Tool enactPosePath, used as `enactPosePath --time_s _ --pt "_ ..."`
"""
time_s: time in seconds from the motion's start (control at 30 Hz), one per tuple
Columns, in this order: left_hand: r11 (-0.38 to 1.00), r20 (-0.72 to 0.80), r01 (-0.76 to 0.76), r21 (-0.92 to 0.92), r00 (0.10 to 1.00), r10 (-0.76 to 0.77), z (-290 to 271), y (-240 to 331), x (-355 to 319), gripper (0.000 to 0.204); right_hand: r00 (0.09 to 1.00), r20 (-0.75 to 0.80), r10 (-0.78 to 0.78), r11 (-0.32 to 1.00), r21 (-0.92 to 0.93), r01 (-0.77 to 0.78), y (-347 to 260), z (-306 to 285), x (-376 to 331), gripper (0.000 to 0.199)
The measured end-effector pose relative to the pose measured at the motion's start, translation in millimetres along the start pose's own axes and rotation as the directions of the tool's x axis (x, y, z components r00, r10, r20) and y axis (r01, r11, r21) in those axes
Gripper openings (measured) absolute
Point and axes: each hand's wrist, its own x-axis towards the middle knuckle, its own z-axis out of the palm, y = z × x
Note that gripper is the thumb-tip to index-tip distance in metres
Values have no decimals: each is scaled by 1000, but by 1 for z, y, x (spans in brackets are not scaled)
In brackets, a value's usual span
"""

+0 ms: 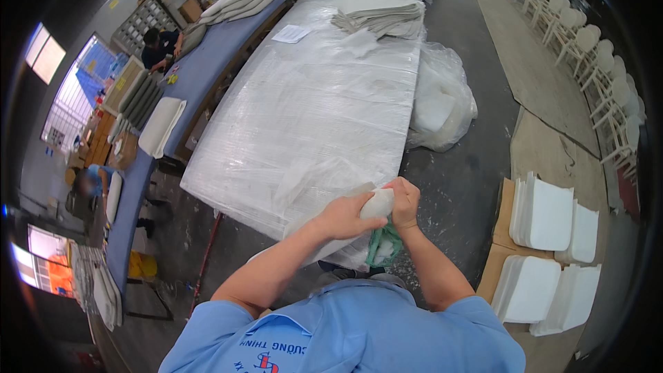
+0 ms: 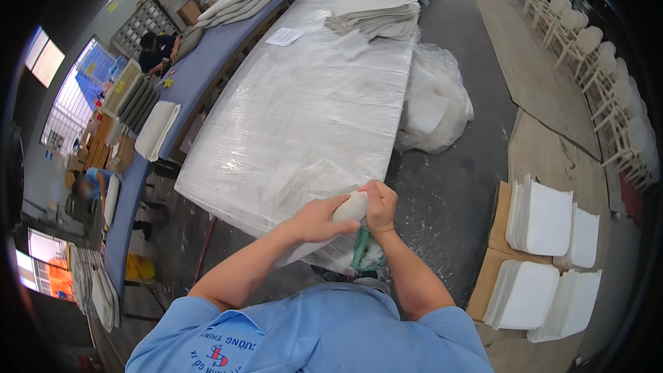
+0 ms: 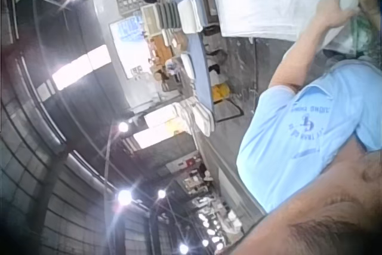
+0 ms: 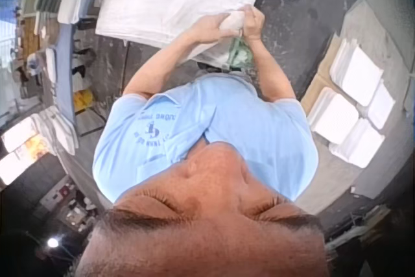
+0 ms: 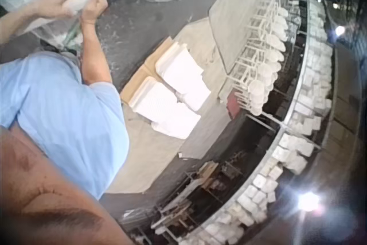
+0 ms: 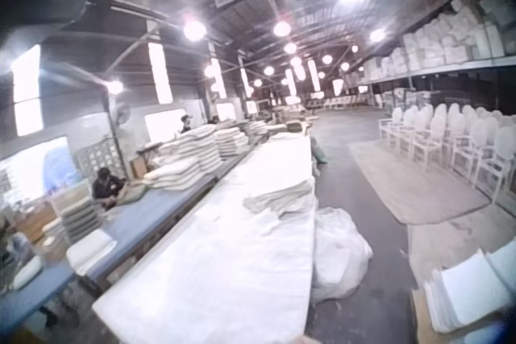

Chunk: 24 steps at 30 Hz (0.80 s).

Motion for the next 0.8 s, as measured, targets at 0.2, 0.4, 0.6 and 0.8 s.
enactPosePath --time_s 0.2,0.4,0.6,0.8 --pt "935 201 206 -288 968 -151 56 -107 -34 88 988 118 97 995 -44 -92 -18 -28 -43 27" --pt "931 148 302 -208 950 -275 103 -164 -49 86 788 425 445 822 -544 -170 -59 -53 -40 32" --pt "949 11 294 -117 956 -294 131 -199 -23 76 351 536 767 564 -825 28 -32 -40 5 77" --pt "898 -241 415 -146 866 -439 127 -234 17 44 322 466 824 443 -884 147 53 -3 26 85"
